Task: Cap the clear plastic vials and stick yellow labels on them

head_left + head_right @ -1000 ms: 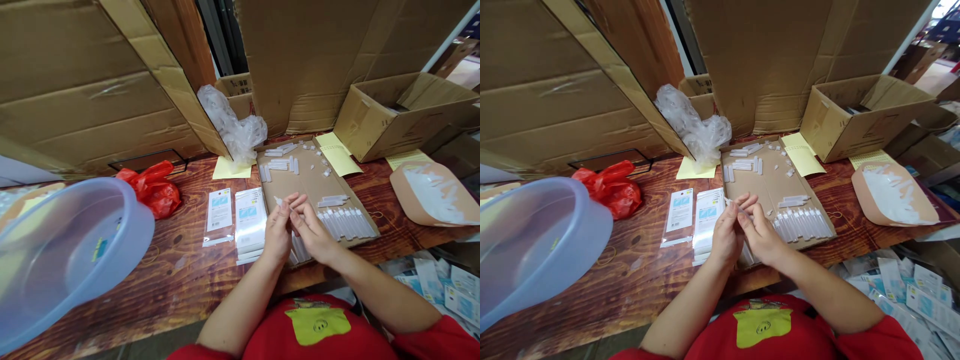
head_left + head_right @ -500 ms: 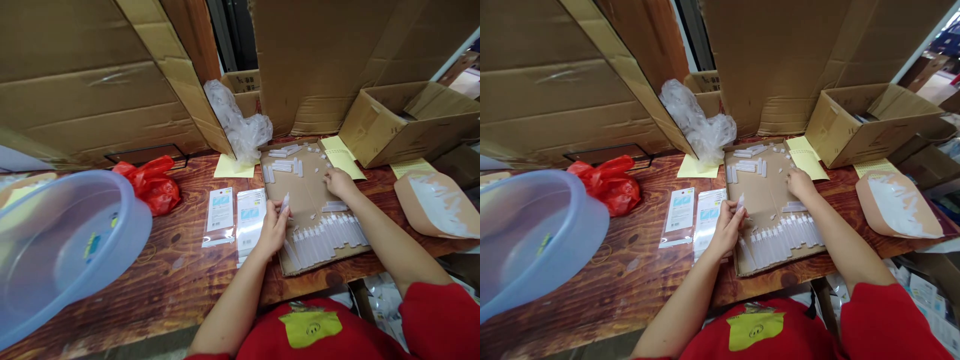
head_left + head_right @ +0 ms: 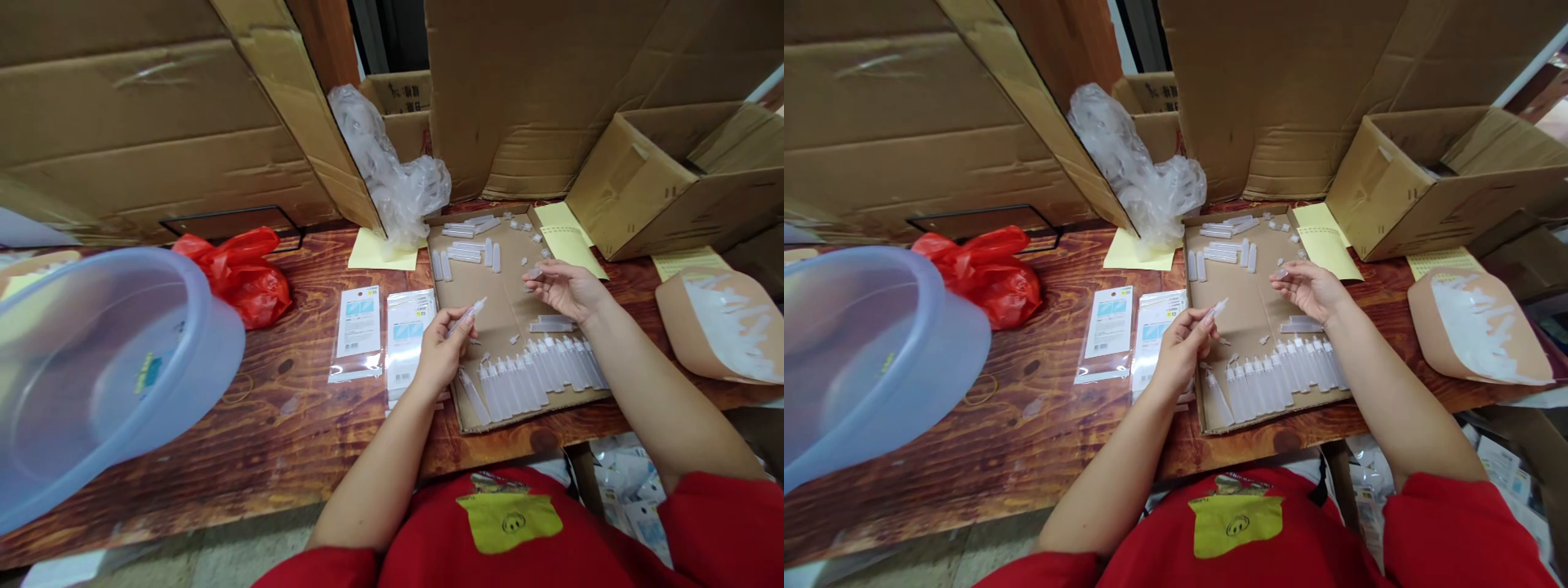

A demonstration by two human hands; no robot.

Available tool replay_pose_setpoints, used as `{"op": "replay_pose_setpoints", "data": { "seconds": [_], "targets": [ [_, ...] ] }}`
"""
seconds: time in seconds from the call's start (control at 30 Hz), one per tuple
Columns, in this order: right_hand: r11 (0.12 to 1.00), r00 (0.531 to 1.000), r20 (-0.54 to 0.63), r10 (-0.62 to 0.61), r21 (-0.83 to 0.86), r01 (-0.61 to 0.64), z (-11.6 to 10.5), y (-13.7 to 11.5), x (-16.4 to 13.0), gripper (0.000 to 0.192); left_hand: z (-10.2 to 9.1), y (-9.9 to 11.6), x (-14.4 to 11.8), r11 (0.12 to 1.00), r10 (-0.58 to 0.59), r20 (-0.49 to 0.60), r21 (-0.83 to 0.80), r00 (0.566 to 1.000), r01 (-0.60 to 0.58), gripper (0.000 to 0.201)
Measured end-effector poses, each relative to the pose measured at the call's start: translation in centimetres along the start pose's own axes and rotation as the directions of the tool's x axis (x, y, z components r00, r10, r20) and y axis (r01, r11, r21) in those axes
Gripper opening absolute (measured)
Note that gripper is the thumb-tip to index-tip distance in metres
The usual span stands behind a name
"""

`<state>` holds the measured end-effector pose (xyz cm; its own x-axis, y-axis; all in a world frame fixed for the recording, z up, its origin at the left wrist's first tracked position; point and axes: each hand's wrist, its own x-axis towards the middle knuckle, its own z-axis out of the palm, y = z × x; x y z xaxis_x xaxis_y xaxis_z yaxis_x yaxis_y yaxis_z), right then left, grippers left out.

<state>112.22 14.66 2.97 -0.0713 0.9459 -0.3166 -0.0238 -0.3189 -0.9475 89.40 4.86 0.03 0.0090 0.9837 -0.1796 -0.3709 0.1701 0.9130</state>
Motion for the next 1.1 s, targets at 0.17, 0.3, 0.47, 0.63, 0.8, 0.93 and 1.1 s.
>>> {"op": "replay_pose_setpoints", "data": {
  "seconds": [0.17, 0.3, 0.47, 0.63, 0.8, 0.93, 1.1],
  "targets": [
    [0.951, 0.932, 0.198, -0.304, -0.001, 0.310, 3.4, 0.3, -3.6, 0.030, 0.4, 0.2, -0.7, 0.995, -0.020, 0.094, -0.091, 0.995, 0.029, 0.058],
    [0.902, 0.872, 0.374, -0.316, -0.165, 0.398, 4.7, -0.1, -5.4, 0.031, 0.4, 0.5, -1.2, 0.993, -0.026, 0.210, -0.106, 0.977, 0.050, 0.056],
    [0.853, 0.820, 0.488, -0.298, -0.250, 0.458, 3.8, -1.3, -6.6, 0.029, 0.1, 1.0, -1.5, 0.990, -0.043, 0.296, -0.115, 0.954, 0.080, 0.054],
    [0.843, 0.832, 0.473, -0.290, -0.284, 0.456, 3.6, -1.2, -7.5, 0.029, -0.5, 0.8, -1.8, 0.999, -0.023, 0.325, -0.021, 0.946, 0.032, 0.049],
    [0.874, 0.870, 0.451, -0.200, -0.320, 0.367, 4.2, -0.4, -8.3, 0.041, -1.0, 0.4, -1.9, 0.983, 0.061, 0.270, 0.150, 0.961, -0.105, 0.041],
    [0.820, 0.906, 0.419, -0.054, -0.500, 0.280, 4.0, -0.3, -8.8, 0.050, -0.9, 0.2, -1.9, 0.966, 0.075, 0.302, 0.215, 0.950, -0.145, 0.038],
    [0.613, 0.871, 0.452, -0.193, -0.638, 0.467, 3.1, -1.1, -9.1, 0.045, -0.6, 0.0, -1.9, 0.962, 0.053, 0.330, 0.237, 0.943, -0.137, 0.039]
  ]
}}
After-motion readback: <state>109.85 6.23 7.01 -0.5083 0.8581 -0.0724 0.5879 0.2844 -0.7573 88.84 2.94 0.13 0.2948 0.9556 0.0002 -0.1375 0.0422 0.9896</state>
